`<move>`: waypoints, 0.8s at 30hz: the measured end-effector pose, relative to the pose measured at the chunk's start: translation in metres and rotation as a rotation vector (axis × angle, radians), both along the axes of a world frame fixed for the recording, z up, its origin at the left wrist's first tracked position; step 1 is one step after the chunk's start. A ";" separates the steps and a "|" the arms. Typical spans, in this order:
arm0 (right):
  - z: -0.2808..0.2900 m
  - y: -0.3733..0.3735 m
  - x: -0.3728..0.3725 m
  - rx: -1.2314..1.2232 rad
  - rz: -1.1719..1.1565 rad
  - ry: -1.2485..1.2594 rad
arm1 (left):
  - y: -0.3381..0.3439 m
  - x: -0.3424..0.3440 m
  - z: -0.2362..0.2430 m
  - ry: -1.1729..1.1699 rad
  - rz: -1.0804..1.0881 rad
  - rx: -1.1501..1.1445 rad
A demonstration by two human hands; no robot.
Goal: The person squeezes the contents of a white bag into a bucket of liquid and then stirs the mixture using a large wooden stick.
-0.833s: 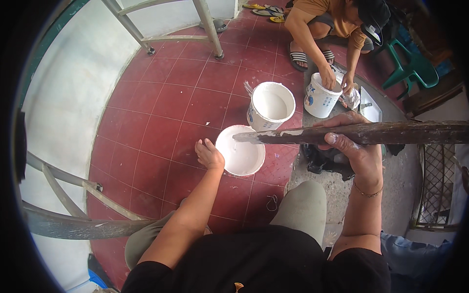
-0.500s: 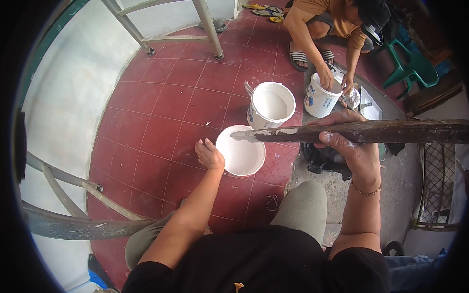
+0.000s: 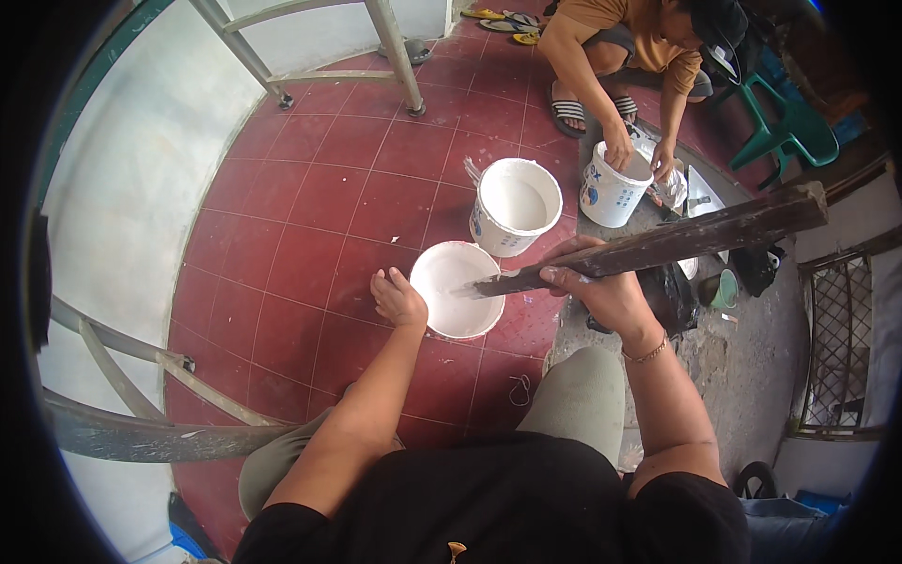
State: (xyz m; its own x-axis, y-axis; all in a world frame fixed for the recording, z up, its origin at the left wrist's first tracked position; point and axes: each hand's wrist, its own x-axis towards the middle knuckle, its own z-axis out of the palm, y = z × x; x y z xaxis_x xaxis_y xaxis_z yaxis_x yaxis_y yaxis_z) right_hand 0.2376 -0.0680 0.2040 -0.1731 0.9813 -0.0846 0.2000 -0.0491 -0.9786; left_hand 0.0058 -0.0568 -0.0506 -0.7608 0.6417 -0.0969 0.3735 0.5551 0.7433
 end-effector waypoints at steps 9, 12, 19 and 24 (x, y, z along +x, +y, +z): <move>-0.017 0.004 -0.006 -0.007 0.065 -0.207 | 0.000 -0.001 -0.001 0.005 0.008 -0.012; -0.013 0.007 -0.007 -0.007 0.073 -0.188 | 0.002 0.000 0.003 -0.041 -0.004 -0.007; -0.016 0.007 -0.008 -0.032 0.074 -0.200 | -0.001 -0.003 0.005 -0.098 -0.015 -0.013; -0.021 0.010 -0.001 -0.088 0.070 -0.179 | 0.002 0.000 0.004 -0.028 -0.007 -0.006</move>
State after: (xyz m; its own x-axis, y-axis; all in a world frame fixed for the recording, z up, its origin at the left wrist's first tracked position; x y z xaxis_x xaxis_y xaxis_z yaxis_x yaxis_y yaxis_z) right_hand 0.2369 -0.0577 0.1827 -0.2154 0.9548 -0.2049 0.3764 -0.1125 -0.9196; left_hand 0.0060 -0.0546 -0.0470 -0.7530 0.6466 -0.1217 0.3569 0.5567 0.7501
